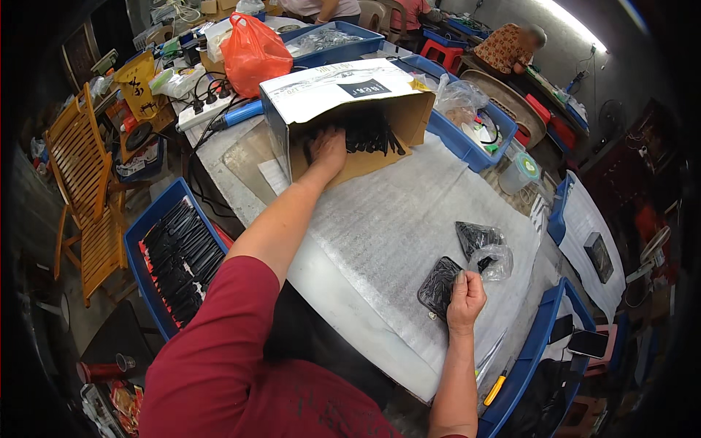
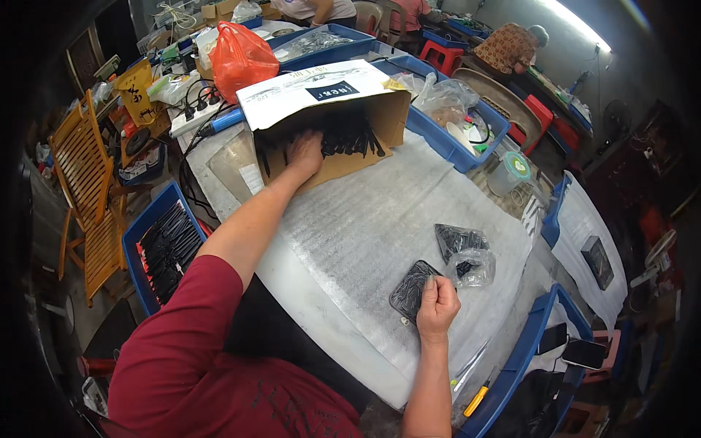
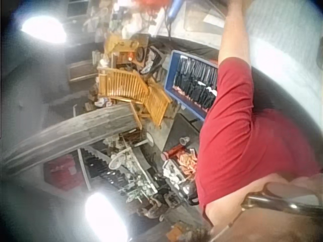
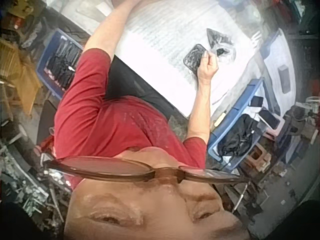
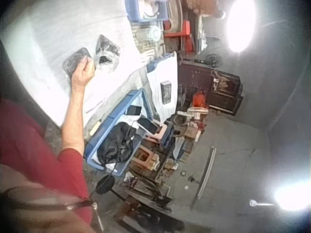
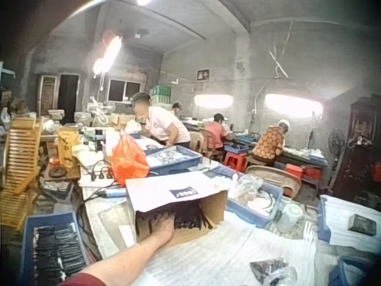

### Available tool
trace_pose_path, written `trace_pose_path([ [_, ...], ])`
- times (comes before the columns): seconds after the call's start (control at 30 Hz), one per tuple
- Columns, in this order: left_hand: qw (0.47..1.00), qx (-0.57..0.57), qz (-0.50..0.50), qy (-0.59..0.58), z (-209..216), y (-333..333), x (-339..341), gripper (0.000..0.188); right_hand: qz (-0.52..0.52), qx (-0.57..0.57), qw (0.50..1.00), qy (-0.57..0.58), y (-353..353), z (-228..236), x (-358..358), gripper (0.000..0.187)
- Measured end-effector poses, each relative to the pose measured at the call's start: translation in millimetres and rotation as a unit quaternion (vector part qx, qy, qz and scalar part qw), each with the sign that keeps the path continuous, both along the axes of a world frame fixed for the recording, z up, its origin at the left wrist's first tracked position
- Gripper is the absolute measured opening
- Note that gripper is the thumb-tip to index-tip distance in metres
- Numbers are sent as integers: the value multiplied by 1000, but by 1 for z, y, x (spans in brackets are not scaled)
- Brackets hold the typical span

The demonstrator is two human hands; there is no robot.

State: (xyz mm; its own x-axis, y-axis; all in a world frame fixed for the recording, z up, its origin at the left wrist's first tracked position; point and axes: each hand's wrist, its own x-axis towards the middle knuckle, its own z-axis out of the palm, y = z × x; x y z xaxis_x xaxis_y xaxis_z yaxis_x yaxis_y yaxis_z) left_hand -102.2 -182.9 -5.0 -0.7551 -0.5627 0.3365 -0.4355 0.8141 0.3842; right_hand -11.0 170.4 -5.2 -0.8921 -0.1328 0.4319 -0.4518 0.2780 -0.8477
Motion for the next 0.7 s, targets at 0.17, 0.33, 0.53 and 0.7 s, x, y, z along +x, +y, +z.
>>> trace_pose_path([
  [0.17, 999, -45, -21, 17, -5, 0, 11, 15, 6, -12, 1000, -4, -3, 0, 1, 13],
  [0.33, 996, -33, -85, 7, 13, 30, 42, 18, -2, -10, 1000, -3, -1, 1, 1, 12],
  [0.53, 935, 187, -265, 146, 21, 84, 75, 13, -17, -14, 1000, 17, -2, 6, 0, 13],
  [0.7, 858, 368, -354, 51, 39, 129, 99, 8, -2, -38, 999, -7, -2, 3, -4, 12],
])
